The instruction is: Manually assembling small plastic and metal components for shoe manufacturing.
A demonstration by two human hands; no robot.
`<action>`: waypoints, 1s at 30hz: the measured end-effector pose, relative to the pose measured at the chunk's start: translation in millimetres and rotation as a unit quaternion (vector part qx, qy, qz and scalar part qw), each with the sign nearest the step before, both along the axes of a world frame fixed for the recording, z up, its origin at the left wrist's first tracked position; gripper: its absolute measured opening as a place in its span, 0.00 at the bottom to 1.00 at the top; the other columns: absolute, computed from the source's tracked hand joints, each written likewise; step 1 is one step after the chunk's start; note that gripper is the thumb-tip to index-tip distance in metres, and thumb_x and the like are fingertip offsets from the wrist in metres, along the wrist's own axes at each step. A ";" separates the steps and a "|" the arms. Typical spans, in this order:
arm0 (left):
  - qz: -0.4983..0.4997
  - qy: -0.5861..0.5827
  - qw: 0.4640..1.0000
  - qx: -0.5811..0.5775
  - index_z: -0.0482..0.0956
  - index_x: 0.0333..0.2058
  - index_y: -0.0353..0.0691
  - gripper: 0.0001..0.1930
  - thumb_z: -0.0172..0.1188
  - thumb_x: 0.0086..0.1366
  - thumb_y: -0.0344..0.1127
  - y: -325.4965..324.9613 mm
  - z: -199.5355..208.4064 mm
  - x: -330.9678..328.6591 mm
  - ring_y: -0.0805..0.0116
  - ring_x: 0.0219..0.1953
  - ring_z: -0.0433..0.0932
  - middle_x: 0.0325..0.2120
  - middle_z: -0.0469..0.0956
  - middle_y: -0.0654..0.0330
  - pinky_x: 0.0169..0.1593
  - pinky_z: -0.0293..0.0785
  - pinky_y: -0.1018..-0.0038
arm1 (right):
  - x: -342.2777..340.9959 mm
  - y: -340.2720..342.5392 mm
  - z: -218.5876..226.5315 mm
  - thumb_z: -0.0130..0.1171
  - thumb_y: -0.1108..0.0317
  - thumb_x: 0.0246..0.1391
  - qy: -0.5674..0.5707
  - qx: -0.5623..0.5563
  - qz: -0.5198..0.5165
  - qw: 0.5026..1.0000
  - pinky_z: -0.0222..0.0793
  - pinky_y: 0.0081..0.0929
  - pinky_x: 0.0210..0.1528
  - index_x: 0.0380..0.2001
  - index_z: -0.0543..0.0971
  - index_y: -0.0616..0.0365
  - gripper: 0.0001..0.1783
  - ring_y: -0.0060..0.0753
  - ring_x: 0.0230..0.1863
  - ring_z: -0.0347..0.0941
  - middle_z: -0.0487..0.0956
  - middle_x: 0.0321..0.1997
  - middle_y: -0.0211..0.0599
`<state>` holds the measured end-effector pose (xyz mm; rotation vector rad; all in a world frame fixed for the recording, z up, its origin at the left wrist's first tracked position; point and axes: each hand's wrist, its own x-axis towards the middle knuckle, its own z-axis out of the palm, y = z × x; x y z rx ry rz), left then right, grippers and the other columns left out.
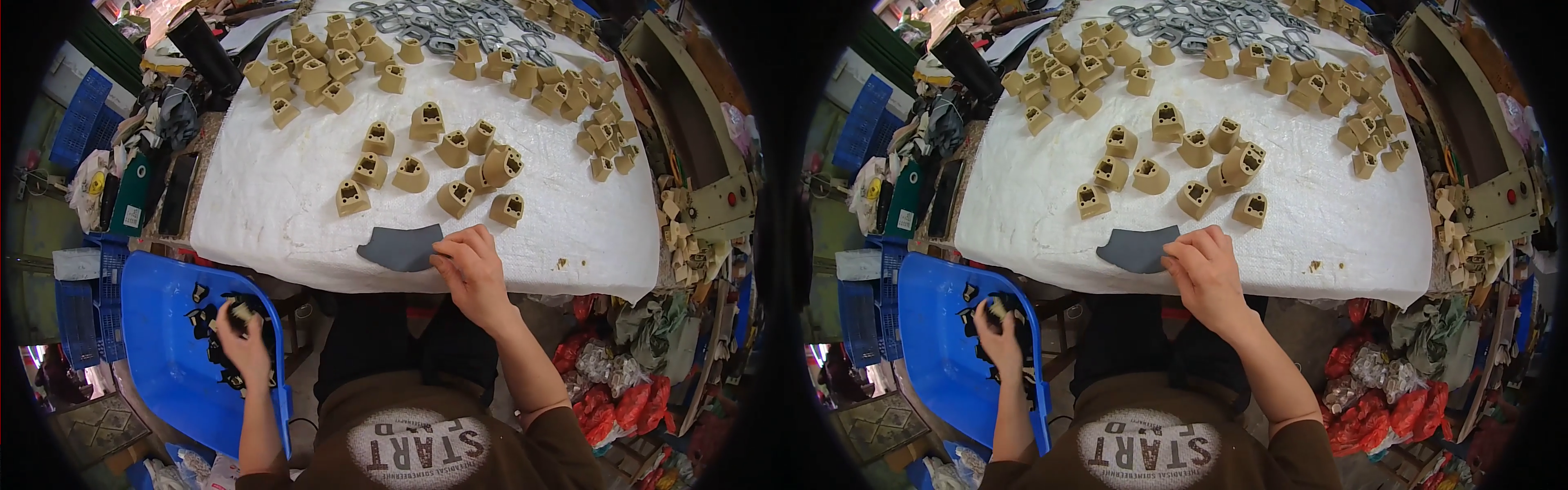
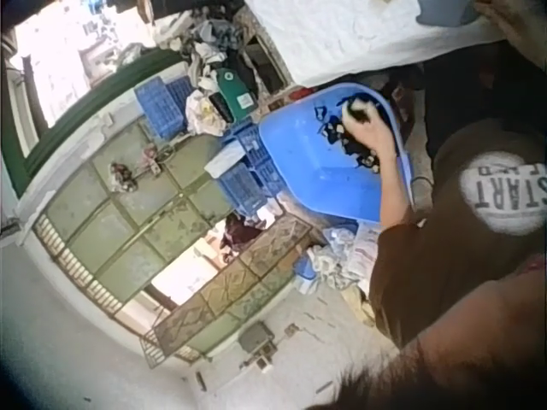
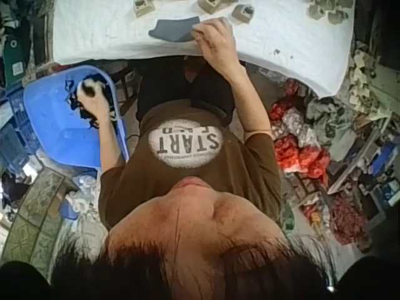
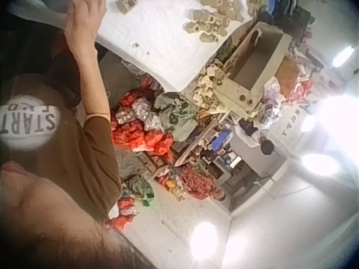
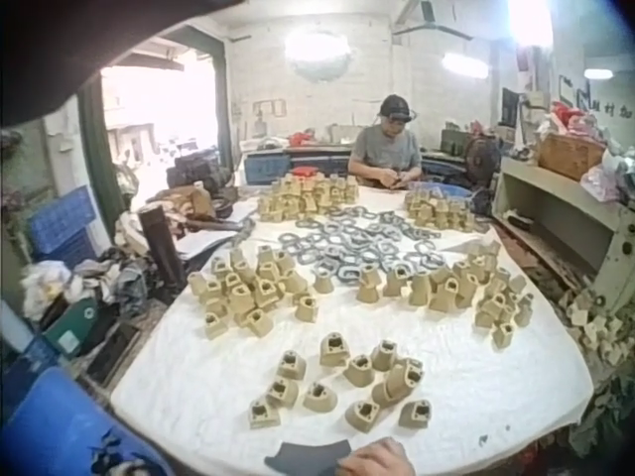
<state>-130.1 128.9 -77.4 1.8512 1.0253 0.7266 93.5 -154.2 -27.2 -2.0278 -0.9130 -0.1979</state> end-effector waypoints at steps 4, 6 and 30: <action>0.137 0.347 0.907 0.194 0.66 0.58 0.48 0.28 0.57 0.56 0.28 30.8 -17.4 -77.7 0.52 0.51 0.61 0.48 0.65 0.50 0.54 0.57 0.59 | 1.5 5.7 2.1 0.65 0.72 0.41 -0.035 -0.056 0.017 0.998 0.58 0.33 0.43 0.32 0.77 0.55 0.11 0.36 0.40 0.66 0.73 0.35 0.31; 0.198 0.427 0.867 0.161 0.66 0.58 0.48 0.28 0.56 0.57 0.28 33.7 -21.9 -84.2 0.51 0.53 0.60 0.50 0.63 0.50 0.55 0.57 0.57 | 1.9 10.2 5.8 0.65 0.71 0.41 -0.049 -0.074 0.020 0.996 0.59 0.34 0.43 0.32 0.77 0.54 0.12 0.36 0.40 0.66 0.73 0.35 0.30; -0.418 -0.052 0.861 0.284 0.77 0.43 0.37 0.18 0.57 0.50 0.23 -117.4 39.7 132.9 0.56 0.53 0.70 0.47 0.73 0.53 0.56 0.64 0.62 | 7.1 29.9 -12.9 0.54 0.74 0.51 0.082 -0.012 -0.029 0.996 0.61 0.29 0.38 0.27 0.73 0.60 0.02 0.38 0.35 0.65 0.70 0.32 0.37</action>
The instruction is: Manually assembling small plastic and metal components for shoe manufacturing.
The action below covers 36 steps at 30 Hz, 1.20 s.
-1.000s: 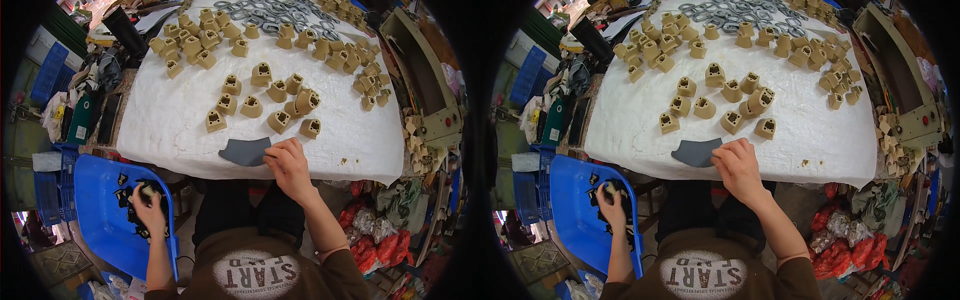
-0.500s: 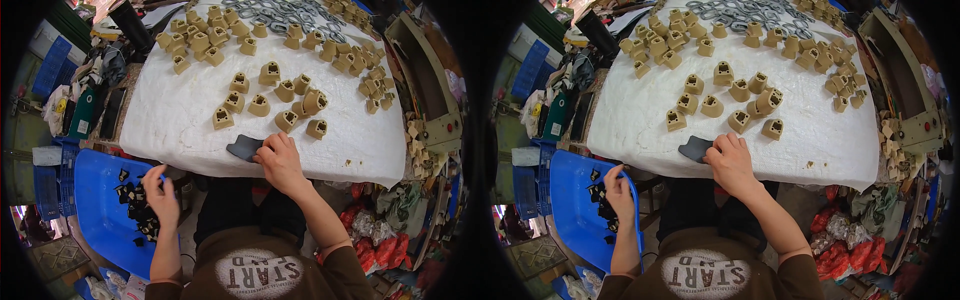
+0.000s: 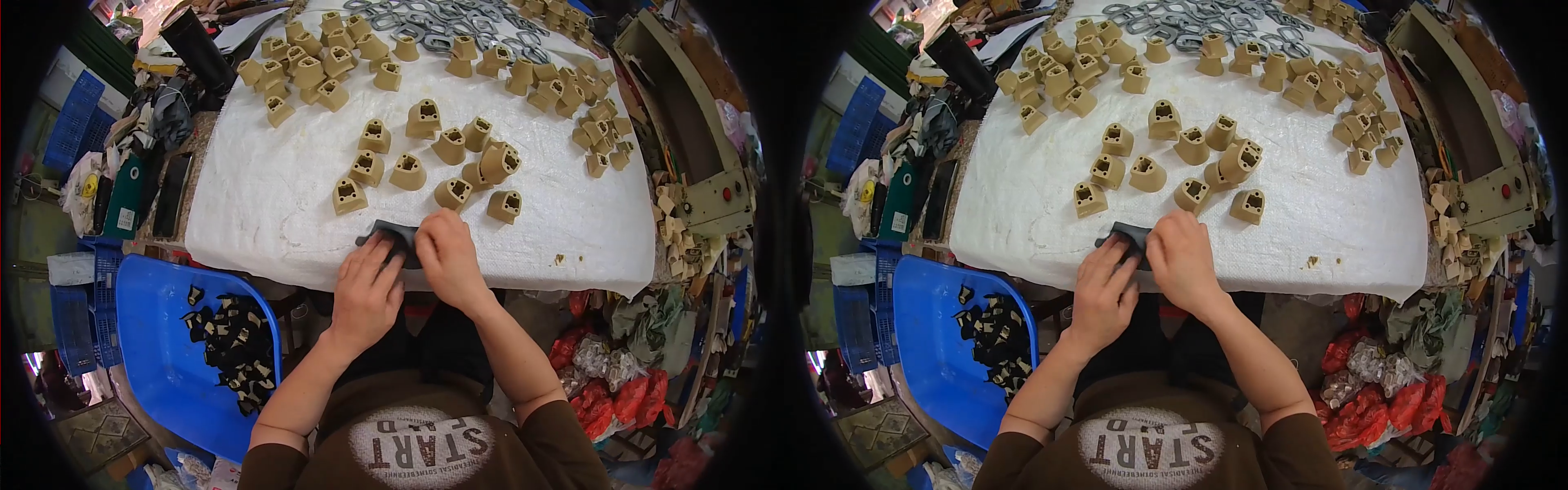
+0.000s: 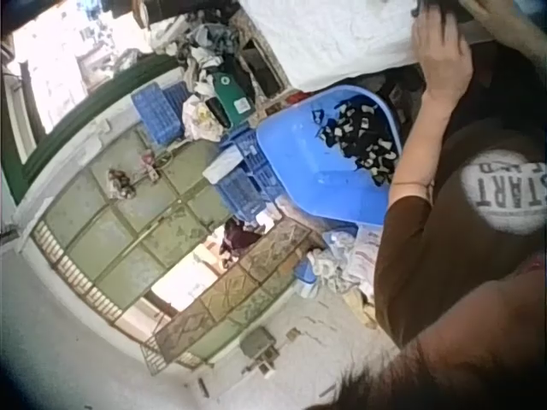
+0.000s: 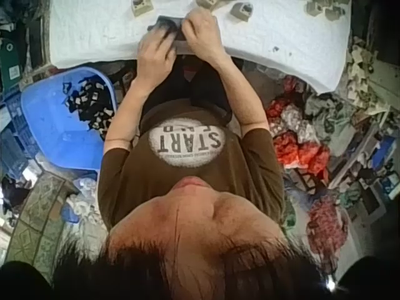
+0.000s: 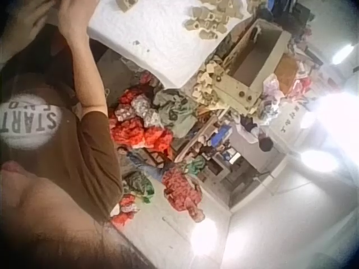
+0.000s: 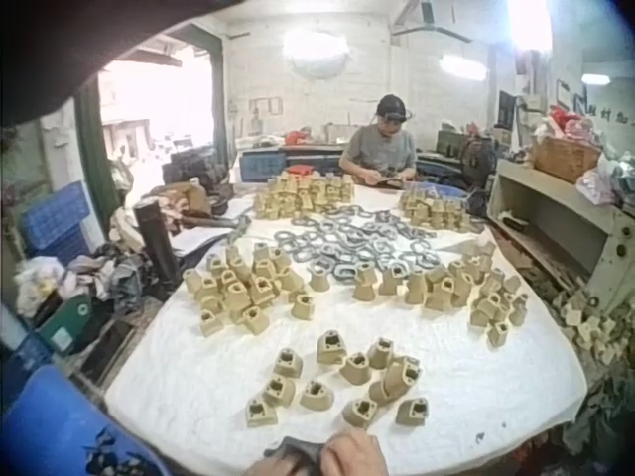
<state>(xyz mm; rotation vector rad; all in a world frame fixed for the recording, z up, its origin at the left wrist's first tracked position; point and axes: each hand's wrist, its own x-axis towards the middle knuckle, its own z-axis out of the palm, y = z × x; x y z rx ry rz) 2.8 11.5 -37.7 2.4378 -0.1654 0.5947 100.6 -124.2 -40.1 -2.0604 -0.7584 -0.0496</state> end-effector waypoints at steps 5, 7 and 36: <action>0.000 0.038 0.991 0.131 0.74 0.48 0.37 0.23 0.58 0.50 0.29 4.3 -7.0 -0.2 0.59 0.61 0.63 0.55 0.68 0.51 0.62 0.54 0.61 | -1.8 -24.8 20.1 0.48 0.76 0.57 0.073 0.231 -0.071 0.967 0.63 0.23 0.37 0.31 0.70 0.62 0.02 0.29 0.33 0.65 0.69 0.36 0.36; 0.004 0.044 0.991 0.128 0.74 0.49 0.37 0.24 0.59 0.50 0.30 7.3 -5.9 0.9 0.58 0.61 0.62 0.56 0.67 0.50 0.62 0.53 0.60 | -6.1 -35.9 29.4 0.45 0.76 0.60 0.083 0.270 -0.091 0.955 0.62 0.20 0.38 0.33 0.70 0.62 0.03 0.23 0.35 0.63 0.68 0.37 0.34; -0.059 0.221 0.727 -0.647 0.61 0.56 0.31 0.20 0.37 0.71 0.37 -39.2 29.0 12.5 0.65 0.43 0.75 0.44 0.75 0.51 0.38 0.71 0.75 | -23.8 -54.8 42.9 0.68 0.69 0.36 -0.179 0.020 0.053 0.982 0.60 0.37 0.43 0.30 0.74 0.55 0.16 0.40 0.41 0.68 0.73 0.39 0.35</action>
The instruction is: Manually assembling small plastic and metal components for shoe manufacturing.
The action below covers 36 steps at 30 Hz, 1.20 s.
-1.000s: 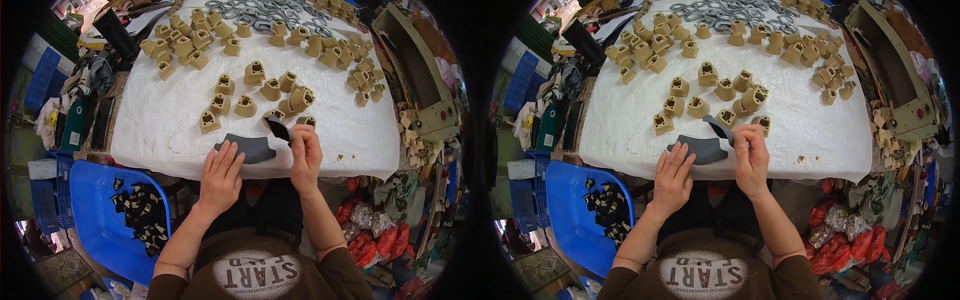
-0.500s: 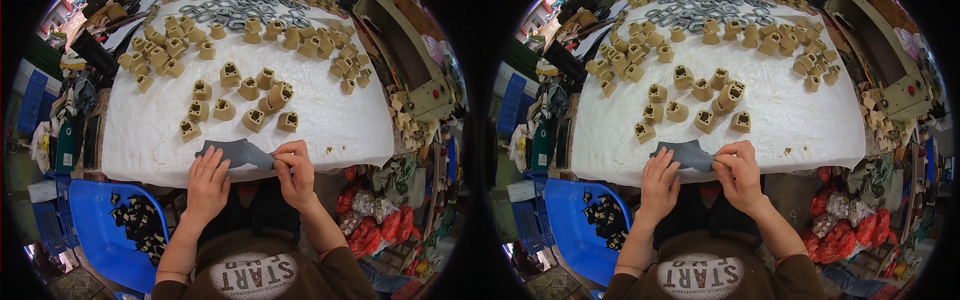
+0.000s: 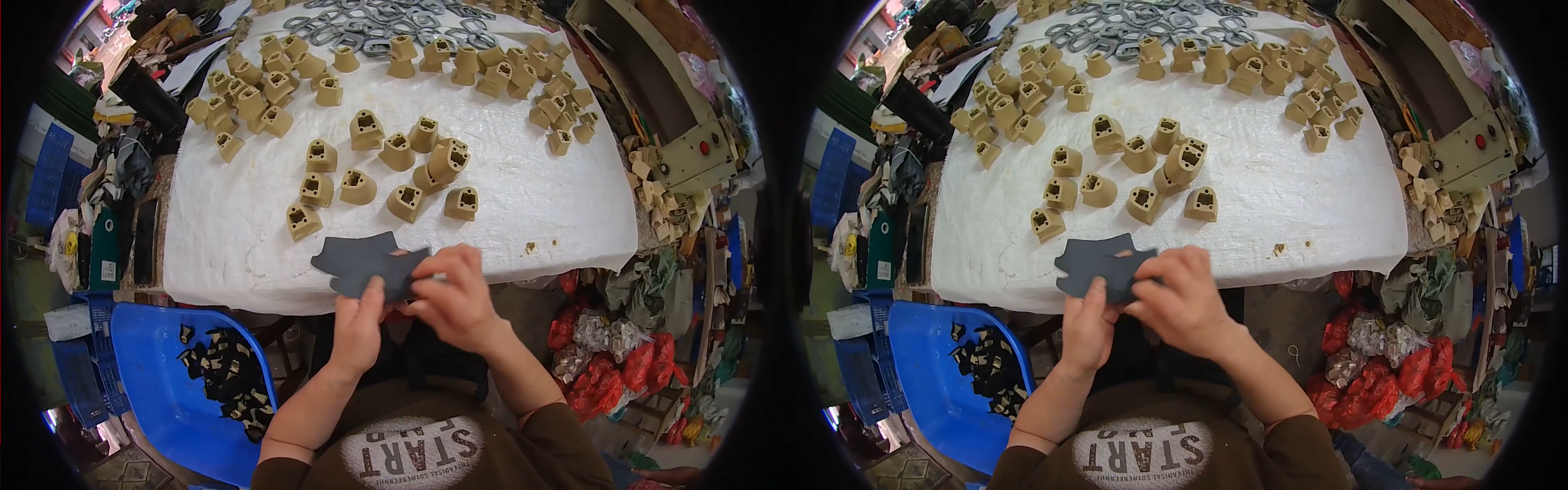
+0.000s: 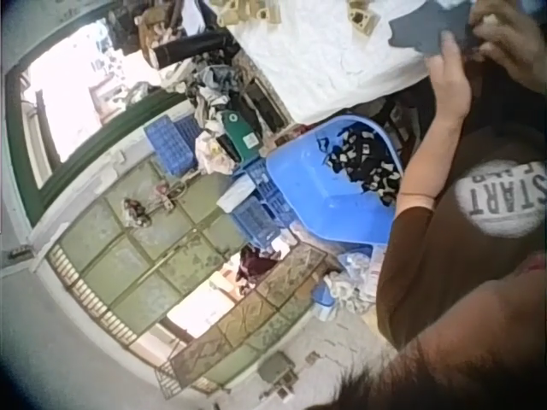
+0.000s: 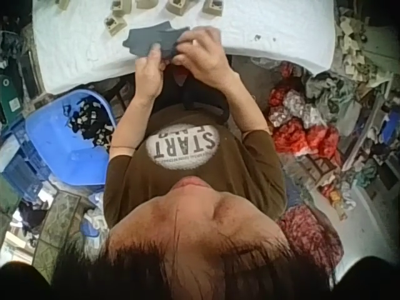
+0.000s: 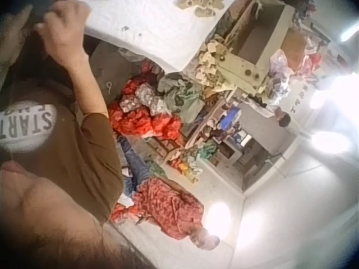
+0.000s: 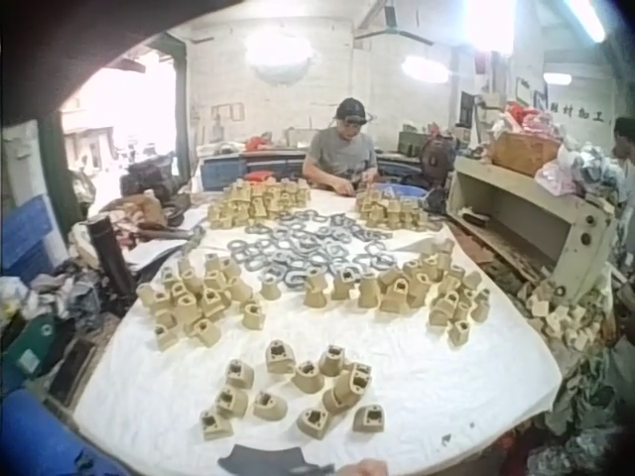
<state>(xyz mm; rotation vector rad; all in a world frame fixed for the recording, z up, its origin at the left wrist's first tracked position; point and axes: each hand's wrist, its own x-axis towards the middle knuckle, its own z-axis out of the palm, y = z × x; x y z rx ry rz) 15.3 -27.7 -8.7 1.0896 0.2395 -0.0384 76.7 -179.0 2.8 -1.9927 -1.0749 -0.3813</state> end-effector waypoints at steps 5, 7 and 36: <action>-0.018 -0.022 0.993 -0.117 0.60 0.56 0.29 0.22 0.36 0.72 0.40 7.0 -0.3 5.2 0.65 0.33 0.76 0.40 0.75 0.51 0.34 0.70 0.75 | 50.4 -30.8 -20.2 0.67 0.72 0.37 0.011 0.029 -0.224 0.974 0.60 0.38 0.47 0.39 0.76 0.56 0.21 0.42 0.43 0.68 0.75 0.41 0.36; -0.028 -0.028 0.990 -0.135 0.60 0.57 0.29 0.22 0.35 0.72 0.40 7.6 -1.4 3.8 0.66 0.33 0.76 0.39 0.75 0.51 0.34 0.69 0.75 | 59.4 -34.2 -28.2 0.68 0.74 0.37 0.039 0.010 -0.268 0.963 0.60 0.37 0.48 0.41 0.76 0.56 0.23 0.42 0.43 0.68 0.75 0.41 0.37; 0.038 -0.063 0.979 -0.192 0.58 0.59 0.32 0.21 0.39 0.70 0.33 2.7 11.3 -16.7 0.63 0.60 0.61 0.58 0.61 0.53 0.64 0.54 0.64 | -19.1 3.5 15.6 0.73 0.72 0.33 0.148 0.193 0.059 0.968 0.70 0.31 0.43 0.46 0.72 0.64 0.33 0.41 0.40 0.73 0.75 0.44 0.46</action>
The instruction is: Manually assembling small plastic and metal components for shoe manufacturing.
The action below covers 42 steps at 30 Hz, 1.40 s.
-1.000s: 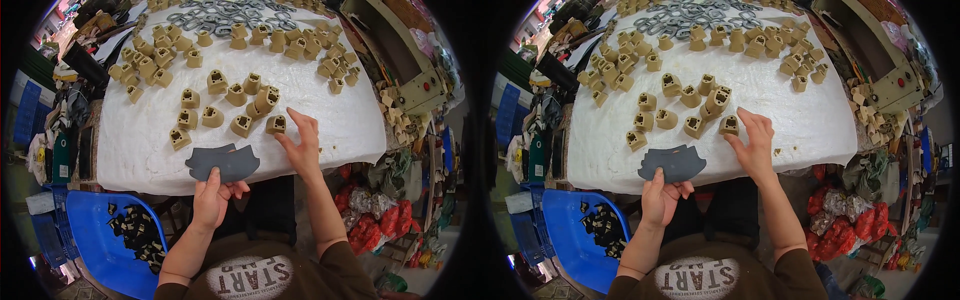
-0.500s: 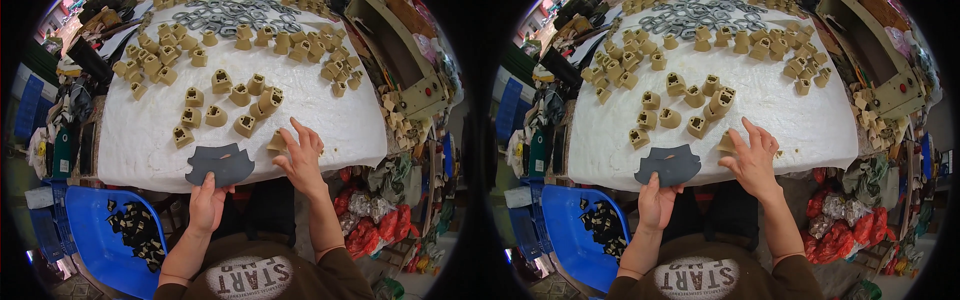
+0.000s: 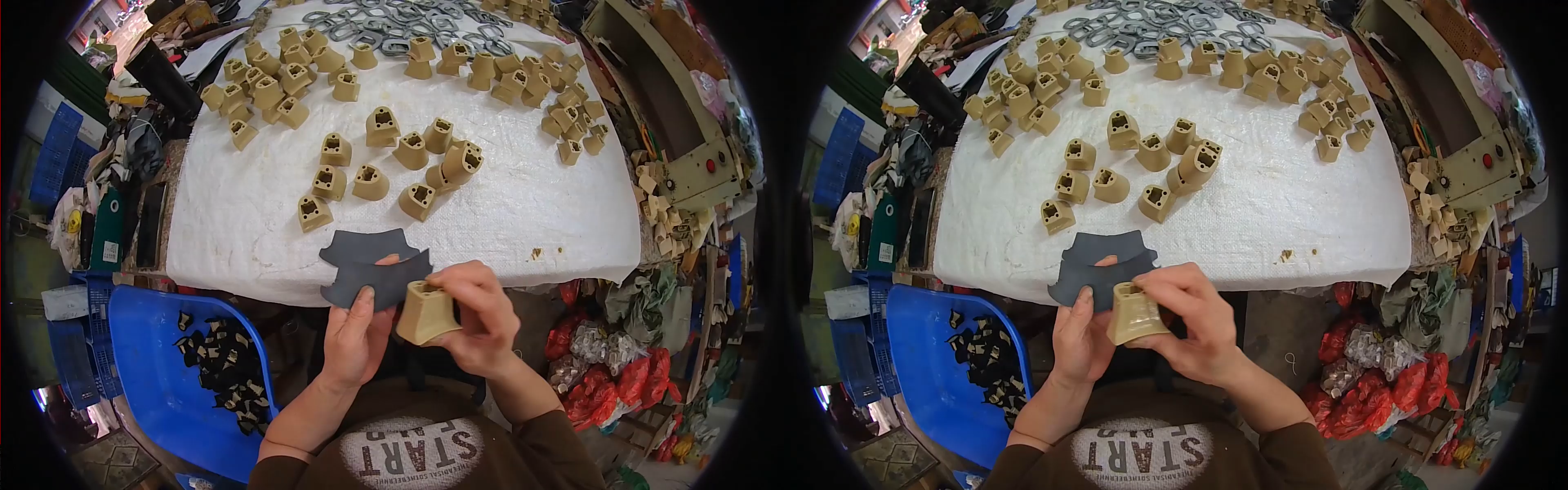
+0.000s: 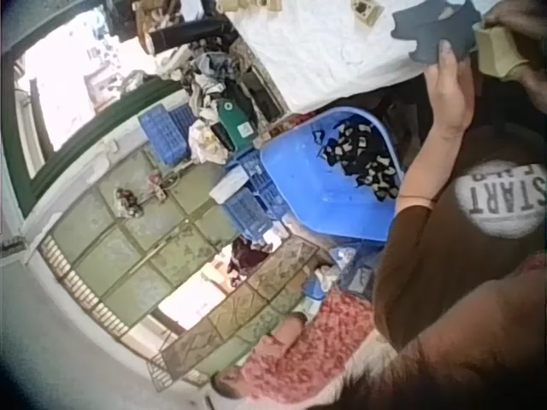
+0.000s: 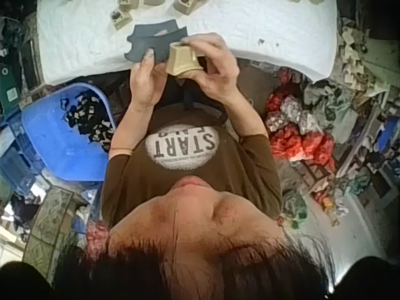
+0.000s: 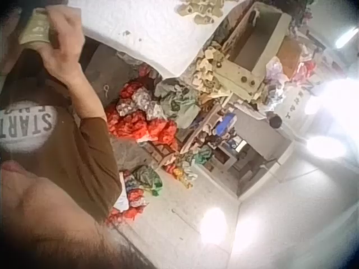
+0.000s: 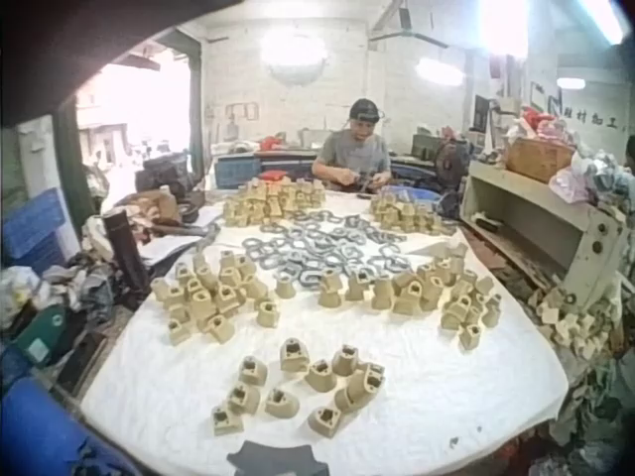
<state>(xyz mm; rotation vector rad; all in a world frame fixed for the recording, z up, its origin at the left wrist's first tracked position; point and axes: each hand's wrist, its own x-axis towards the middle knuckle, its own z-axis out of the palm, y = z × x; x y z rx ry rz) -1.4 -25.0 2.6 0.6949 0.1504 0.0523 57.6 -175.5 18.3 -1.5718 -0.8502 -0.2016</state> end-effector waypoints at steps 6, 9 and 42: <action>-0.058 -0.017 0.998 -0.013 0.57 0.59 0.31 0.21 0.38 0.70 0.33 -1.4 7.5 -4.7 0.62 0.61 0.61 0.59 0.60 0.51 0.64 0.56 0.66 | -0.5 11.3 -9.1 0.70 0.72 0.37 -0.039 0.021 0.014 0.999 0.71 0.32 0.44 0.46 0.72 0.61 0.29 0.42 0.41 0.72 0.74 0.46 0.47; -0.045 -0.002 0.998 0.031 0.57 0.59 0.34 0.23 0.41 0.70 0.39 -2.9 8.8 -6.2 0.59 0.59 0.63 0.58 0.62 0.49 0.62 0.60 0.63 | 0.1 12.8 -10.3 0.71 0.72 0.37 -0.049 0.027 0.022 0.998 0.71 0.33 0.44 0.46 0.72 0.61 0.29 0.42 0.43 0.72 0.73 0.46 0.47; -0.052 0.051 0.945 0.318 0.62 0.56 0.22 0.23 0.40 0.70 0.36 9.7 5.8 -16.4 0.67 0.48 0.71 0.47 0.72 0.51 0.54 0.66 0.71 | 2.1 7.5 22.5 0.71 0.63 0.27 -0.127 -0.325 -0.103 0.932 0.48 0.40 0.47 0.33 0.76 0.51 0.23 0.32 0.36 0.65 0.71 0.32 0.24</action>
